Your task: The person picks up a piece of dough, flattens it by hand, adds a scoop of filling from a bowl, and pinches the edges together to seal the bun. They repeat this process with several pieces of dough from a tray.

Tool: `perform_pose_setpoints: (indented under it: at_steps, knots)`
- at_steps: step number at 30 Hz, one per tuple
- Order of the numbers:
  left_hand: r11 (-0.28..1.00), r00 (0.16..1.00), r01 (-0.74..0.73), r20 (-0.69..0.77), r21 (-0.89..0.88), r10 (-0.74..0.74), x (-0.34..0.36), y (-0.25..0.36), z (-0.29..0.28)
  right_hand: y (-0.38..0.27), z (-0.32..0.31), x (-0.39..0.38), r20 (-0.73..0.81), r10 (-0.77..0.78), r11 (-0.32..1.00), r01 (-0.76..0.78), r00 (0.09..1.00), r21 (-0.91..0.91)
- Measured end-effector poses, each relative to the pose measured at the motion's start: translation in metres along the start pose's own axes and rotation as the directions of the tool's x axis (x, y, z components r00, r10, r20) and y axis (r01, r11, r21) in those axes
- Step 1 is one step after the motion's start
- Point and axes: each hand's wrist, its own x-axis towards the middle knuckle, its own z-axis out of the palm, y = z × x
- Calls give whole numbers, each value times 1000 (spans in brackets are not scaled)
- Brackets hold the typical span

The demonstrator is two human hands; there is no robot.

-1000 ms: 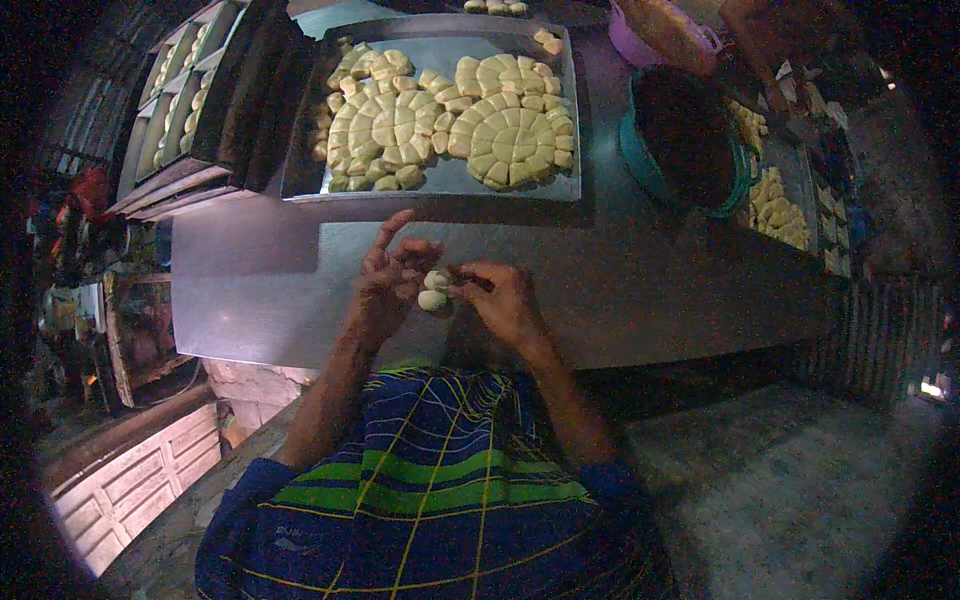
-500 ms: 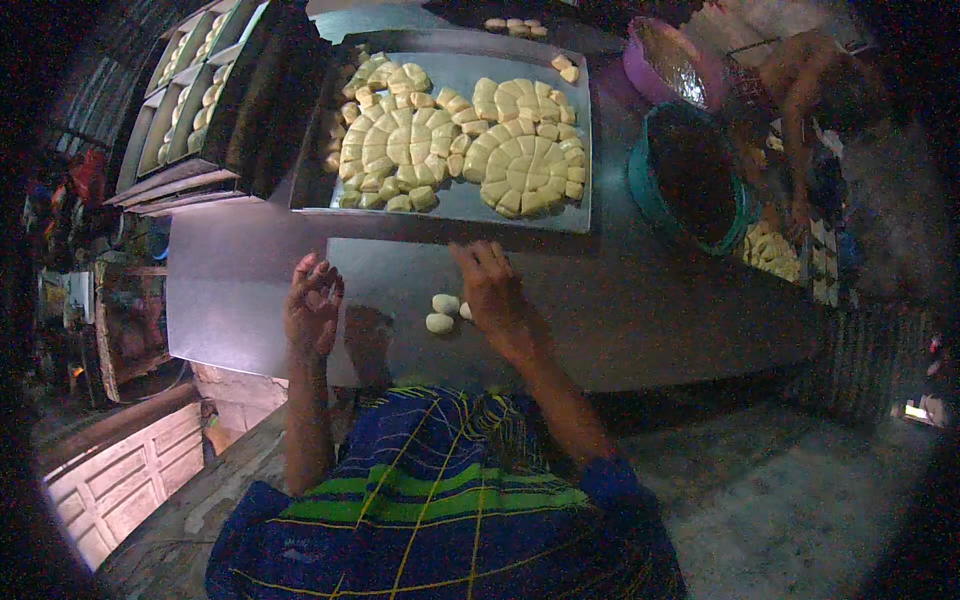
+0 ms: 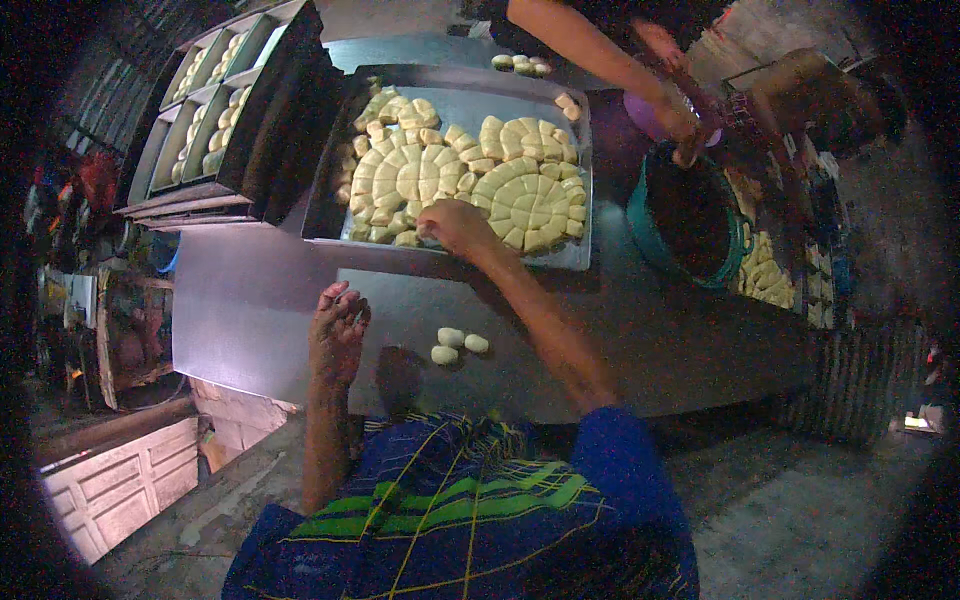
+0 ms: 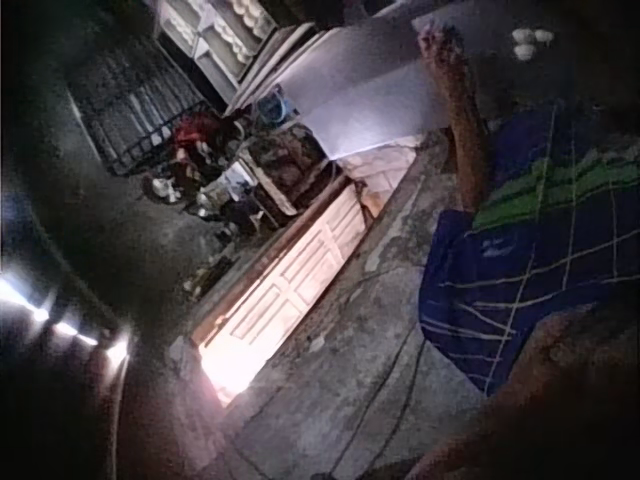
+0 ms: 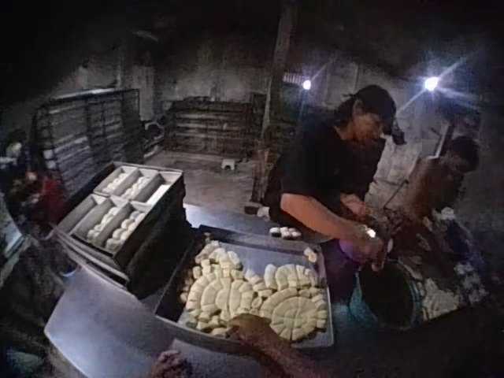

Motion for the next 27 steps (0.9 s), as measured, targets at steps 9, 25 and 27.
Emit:
perform_pose_setpoints:
  at_steps: [9,25,27]
  knots:
    - [-172,503,-743,709,647,495,-15,-28,154,-114,-21,-118,-83,570,29,81,817,996]
    - [722,650,-491,757,487,-68,-15,-125,189,-77,-27,-252,6,488,-308,166,873,937]
    - [750,734,-330,656,574,-179,-20,-117,177,-50,-62,-258,-47,544,-156,156,838,975]
